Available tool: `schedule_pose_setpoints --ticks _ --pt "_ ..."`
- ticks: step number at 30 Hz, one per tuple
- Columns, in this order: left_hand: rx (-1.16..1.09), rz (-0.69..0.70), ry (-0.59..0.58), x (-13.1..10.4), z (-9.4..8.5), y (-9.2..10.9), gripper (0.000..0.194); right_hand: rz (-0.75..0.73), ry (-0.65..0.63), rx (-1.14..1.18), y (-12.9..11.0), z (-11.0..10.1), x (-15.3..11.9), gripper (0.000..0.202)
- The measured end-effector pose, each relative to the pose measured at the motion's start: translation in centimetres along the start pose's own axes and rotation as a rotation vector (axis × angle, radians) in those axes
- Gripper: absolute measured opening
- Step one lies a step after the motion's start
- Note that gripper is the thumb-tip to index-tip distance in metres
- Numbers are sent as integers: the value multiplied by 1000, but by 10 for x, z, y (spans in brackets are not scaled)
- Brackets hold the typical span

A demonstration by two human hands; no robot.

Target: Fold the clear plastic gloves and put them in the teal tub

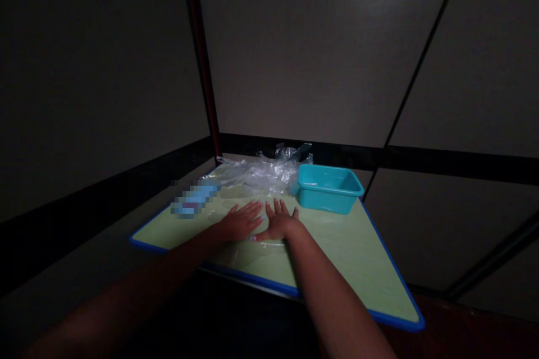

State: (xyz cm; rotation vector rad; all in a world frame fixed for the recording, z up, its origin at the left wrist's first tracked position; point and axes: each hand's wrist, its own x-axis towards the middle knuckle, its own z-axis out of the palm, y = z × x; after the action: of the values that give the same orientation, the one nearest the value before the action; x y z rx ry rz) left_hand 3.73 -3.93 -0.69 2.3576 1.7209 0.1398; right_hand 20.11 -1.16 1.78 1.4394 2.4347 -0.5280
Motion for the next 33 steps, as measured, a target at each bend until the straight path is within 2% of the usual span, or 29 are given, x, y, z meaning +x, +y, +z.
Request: schedule_pose_setpoints --ticks 4,8,11,14,17,20,22,29,33 --pt "61 -148 73 -15 -4 -39 63 -13 -5 4 0 0 -1 119" --pt "74 -252 84 -27 -10 -56 65 -14 -5 11 1 1 0 121" --pt "73 -272 107 -27 -13 -46 66 -17 -5 16 1 0 -1 122" --pt "47 -164 147 -18 -13 -18 66 -19 -12 17 0 -1 -1 123" --pt "-28 48 39 -2 -8 9 62 -30 -19 4 1 -1 0 122" --pt "-64 104 -13 13 -2 17 63 -44 -21 -4 3 0 1 120" --pt "-47 67 -4 18 1 8 63 -48 -14 5 3 0 1 120" --pt "79 -90 18 15 -7 -45 67 -29 -16 13 -1 -1 -2 126" --pt "78 -144 6 13 -15 -49 66 -36 -21 13 1 -1 -2 125"
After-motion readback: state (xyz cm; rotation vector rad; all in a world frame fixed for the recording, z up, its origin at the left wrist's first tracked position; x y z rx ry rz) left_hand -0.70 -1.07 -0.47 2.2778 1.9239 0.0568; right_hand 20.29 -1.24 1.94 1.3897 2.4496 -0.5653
